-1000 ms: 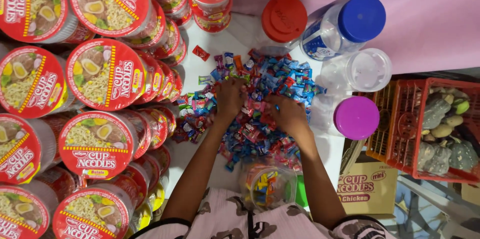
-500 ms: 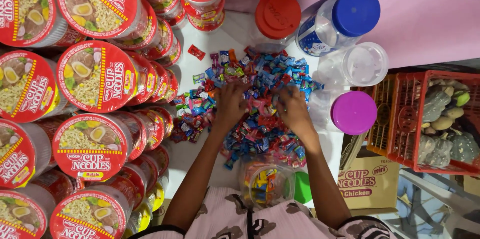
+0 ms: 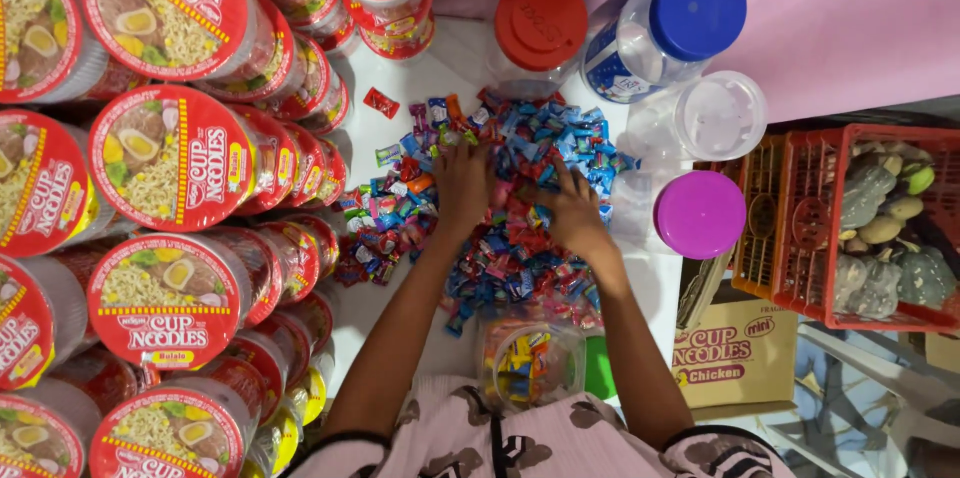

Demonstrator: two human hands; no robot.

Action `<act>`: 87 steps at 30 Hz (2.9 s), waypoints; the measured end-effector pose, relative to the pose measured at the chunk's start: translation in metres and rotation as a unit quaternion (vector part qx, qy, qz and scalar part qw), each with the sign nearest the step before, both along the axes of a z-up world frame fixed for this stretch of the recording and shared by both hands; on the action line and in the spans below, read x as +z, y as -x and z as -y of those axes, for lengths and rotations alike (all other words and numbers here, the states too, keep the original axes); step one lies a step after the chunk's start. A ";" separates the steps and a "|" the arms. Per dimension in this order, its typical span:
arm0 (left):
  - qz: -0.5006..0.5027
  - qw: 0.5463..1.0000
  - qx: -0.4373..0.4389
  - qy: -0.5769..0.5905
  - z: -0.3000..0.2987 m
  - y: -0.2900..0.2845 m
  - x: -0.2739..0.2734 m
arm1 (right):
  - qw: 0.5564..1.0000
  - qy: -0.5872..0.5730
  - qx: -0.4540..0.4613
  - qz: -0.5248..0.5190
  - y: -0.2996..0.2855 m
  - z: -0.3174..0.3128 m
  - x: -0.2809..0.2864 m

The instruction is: Sorting small wrapped candies from a pile into a plastic container.

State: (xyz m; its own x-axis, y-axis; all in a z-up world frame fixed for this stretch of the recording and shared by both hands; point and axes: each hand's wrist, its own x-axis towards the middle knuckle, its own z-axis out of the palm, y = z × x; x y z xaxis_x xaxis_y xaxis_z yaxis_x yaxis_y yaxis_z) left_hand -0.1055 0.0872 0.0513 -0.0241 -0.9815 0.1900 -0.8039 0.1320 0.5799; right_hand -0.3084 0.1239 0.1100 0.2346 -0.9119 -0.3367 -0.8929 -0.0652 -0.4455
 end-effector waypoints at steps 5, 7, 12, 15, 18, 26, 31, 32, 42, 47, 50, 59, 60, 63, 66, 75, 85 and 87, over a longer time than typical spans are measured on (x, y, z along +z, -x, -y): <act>0.086 0.996 -0.034 -0.004 0.015 0.002 0.003 | 0.995 -0.088 0.049 -0.016 0.019 -0.003 0.015; 0.102 0.994 -0.042 -0.003 0.012 -0.003 0.010 | 0.991 -0.119 0.060 -0.012 0.021 -0.009 0.013; 0.035 0.999 -0.016 -0.030 -0.005 -0.014 0.015 | 0.998 0.033 -0.018 0.047 0.013 -0.016 0.009; -0.030 0.999 0.028 -0.005 -0.021 -0.027 0.008 | 0.987 0.077 -0.109 0.093 0.006 -0.002 -0.003; -0.094 0.994 0.060 0.017 -0.037 -0.036 0.009 | 0.962 0.110 -0.112 0.222 0.001 0.017 -0.035; -0.404 0.909 0.048 -0.091 -0.085 -0.058 -0.011 | 0.989 0.145 0.020 0.019 -0.032 0.018 -0.034; -0.498 0.850 0.070 -0.158 -0.143 -0.061 0.024 | 0.994 0.102 0.028 -0.008 -0.002 -0.004 -0.052; -0.505 0.839 0.087 -0.181 -0.157 -0.060 0.045 | 0.989 0.127 0.058 0.047 0.006 -0.010 -0.054; -0.396 0.906 -0.026 -0.147 -0.265 -0.026 0.192 | 0.963 0.158 0.004 0.219 0.022 -0.133 0.077; -0.327 0.939 -0.098 -0.039 -0.283 -0.017 0.203 | 0.963 0.084 0.012 0.255 0.005 -0.127 0.068; -0.322 0.944 -0.063 -0.033 -0.288 -0.022 0.194 | 0.971 0.065 0.076 0.217 -0.013 -0.096 0.041; -0.334 0.935 0.111 -0.045 -0.306 -0.066 0.138 | 0.928 0.158 0.293 0.165 -0.042 -0.051 -0.035; -0.335 0.930 0.136 -0.062 -0.311 -0.069 0.120 | 0.939 0.159 0.263 0.151 -0.038 -0.054 -0.040; -0.327 0.929 0.152 -0.089 -0.319 -0.075 0.080 | 0.938 0.143 0.257 0.186 -0.028 -0.059 -0.053; -0.328 0.931 0.121 -0.107 -0.315 -0.080 0.028 | 0.962 0.127 0.184 0.155 -0.024 -0.093 0.028; -0.278 0.952 0.084 -0.091 -0.277 -0.062 -0.007 | 0.920 0.300 -0.024 0.251 0.008 -0.248 0.213; -0.144 0.986 0.057 -0.069 -0.289 -0.054 0.018 | 0.936 0.126 -0.210 0.253 0.040 -0.262 0.142; -0.169 0.984 0.048 -0.035 -0.288 -0.053 0.027 | 0.929 0.090 -0.218 0.285 0.057 -0.265 0.119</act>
